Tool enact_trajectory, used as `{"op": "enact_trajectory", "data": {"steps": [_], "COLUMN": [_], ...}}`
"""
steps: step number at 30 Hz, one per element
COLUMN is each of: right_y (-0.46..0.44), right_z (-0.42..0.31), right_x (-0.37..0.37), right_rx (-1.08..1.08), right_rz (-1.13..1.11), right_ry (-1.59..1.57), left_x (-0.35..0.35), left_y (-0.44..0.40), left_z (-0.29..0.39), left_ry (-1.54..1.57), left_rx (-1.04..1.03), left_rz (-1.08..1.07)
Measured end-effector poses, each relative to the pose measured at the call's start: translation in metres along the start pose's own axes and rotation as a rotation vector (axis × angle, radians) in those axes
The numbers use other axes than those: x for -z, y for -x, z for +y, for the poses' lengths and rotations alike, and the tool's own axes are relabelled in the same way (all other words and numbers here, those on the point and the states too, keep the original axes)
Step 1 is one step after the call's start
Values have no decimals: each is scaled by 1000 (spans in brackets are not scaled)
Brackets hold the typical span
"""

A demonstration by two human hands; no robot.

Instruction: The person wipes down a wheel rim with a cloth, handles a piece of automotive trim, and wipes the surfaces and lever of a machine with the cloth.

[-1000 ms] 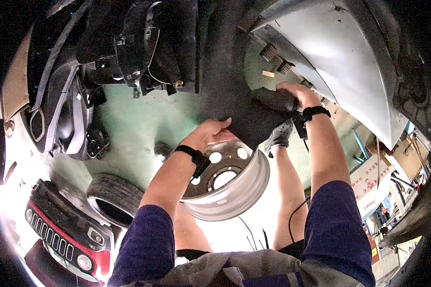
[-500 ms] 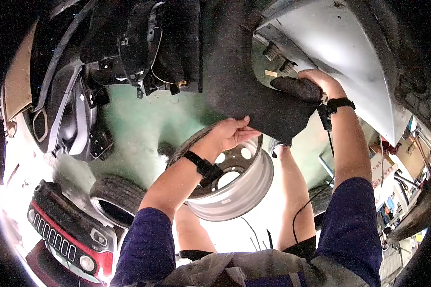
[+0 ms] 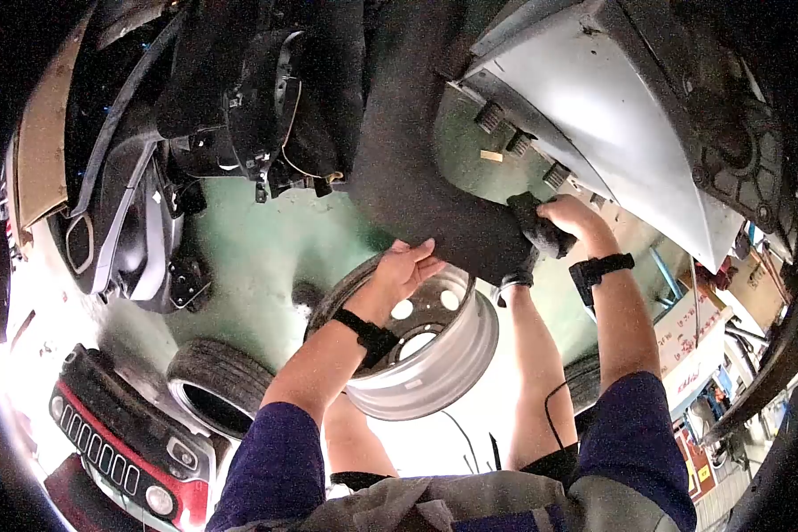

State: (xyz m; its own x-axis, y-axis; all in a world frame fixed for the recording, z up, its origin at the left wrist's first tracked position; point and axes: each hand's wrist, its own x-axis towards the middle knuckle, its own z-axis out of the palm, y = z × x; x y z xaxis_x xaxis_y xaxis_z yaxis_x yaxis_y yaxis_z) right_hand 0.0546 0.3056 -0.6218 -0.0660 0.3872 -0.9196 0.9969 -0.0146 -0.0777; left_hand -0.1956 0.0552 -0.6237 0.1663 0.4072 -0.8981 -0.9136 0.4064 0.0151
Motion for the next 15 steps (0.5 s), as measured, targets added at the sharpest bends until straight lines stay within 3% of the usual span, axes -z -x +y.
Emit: {"op": "enact_trajectory", "data": {"steps": [3,5,9,15], "right_y": [-7,-22,-59,-59], "right_z": [1,1,-9,-93], "right_x": [-11,-27,-56,-75], "right_rx": [-29,-138,-256,45], "right_rz": [-140,-225,-179,-365], "right_ry": [-378,-661,-912,-1151], "left_x": [-4,12,18,-3], "left_y": [11,4,-11,-5], "left_z": [7,6,21,71], "left_ry": [-59,-105,-199,-732], "left_rx": [-36,-76,-258,-579], "left_rz": [76,-7,-18,-29]}}
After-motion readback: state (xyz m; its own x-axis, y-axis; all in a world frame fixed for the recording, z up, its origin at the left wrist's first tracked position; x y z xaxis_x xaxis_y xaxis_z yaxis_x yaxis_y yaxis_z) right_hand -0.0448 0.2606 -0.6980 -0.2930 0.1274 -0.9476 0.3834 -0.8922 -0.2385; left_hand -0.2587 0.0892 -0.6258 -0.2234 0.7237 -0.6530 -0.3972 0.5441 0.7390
